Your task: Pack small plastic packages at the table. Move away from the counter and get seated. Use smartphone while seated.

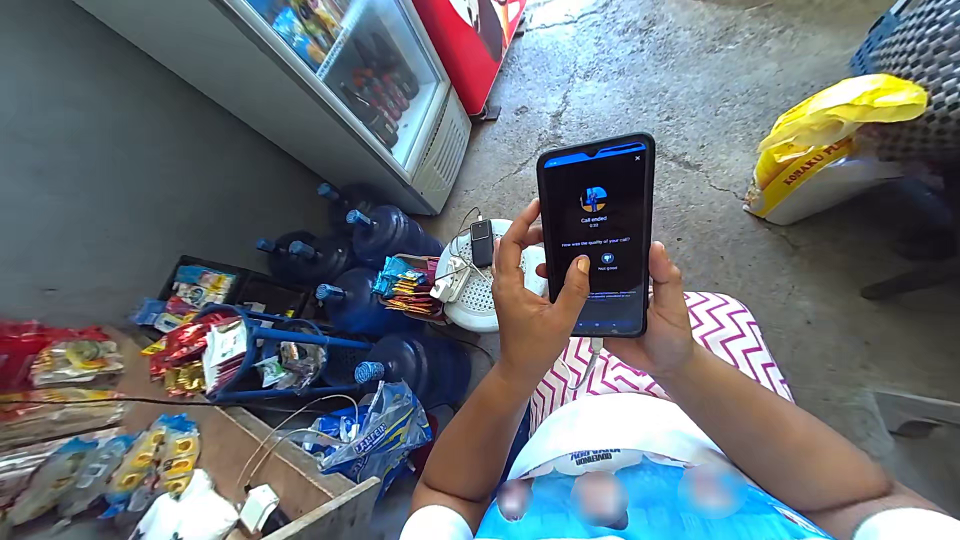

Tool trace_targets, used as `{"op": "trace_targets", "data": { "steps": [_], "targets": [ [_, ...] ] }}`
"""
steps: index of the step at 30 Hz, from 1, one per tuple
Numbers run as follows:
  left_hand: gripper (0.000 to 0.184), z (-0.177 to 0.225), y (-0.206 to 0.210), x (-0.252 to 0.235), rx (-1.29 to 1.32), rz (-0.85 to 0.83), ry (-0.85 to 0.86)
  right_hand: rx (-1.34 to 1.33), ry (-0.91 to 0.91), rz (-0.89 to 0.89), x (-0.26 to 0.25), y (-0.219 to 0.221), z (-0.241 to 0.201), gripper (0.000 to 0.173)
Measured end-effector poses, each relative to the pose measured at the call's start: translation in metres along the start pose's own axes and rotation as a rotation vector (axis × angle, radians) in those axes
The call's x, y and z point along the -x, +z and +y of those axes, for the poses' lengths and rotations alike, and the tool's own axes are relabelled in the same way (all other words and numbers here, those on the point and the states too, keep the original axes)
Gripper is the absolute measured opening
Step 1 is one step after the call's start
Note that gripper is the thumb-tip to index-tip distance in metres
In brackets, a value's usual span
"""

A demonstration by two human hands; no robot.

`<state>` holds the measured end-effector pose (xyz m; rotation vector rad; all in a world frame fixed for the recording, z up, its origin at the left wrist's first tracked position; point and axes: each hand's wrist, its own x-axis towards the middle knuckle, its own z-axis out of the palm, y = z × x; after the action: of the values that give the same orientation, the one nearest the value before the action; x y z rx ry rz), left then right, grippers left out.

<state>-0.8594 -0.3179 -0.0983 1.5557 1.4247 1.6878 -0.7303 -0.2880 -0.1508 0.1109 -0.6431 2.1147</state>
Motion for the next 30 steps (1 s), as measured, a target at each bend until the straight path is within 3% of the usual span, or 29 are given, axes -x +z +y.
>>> {"op": "trace_targets", "data": {
  "steps": [10,18,20,25,30],
  "targets": [
    [0.048,-0.002,-0.018,0.023,0.399,-0.135,-0.275,0.047,0.124,0.046,0.008,0.002,0.002,0.056],
    [0.044,-0.025,-0.005,0.049,0.541,0.187,-0.368,0.419,0.21,0.464,0.009,0.02,0.021,0.052],
    [0.043,-0.03,-0.006,0.054,0.541,0.219,-0.367,0.504,0.134,0.439,0.013,0.019,0.03,0.049],
    [0.041,-0.029,-0.013,0.056,0.583,0.254,-0.338,0.746,-0.07,0.289,0.018,0.007,0.044,0.058],
    [0.042,-0.027,-0.02,0.058,0.527,0.272,-0.238,0.875,-0.073,0.103,0.021,0.008,0.042,0.066]
  ]
}}
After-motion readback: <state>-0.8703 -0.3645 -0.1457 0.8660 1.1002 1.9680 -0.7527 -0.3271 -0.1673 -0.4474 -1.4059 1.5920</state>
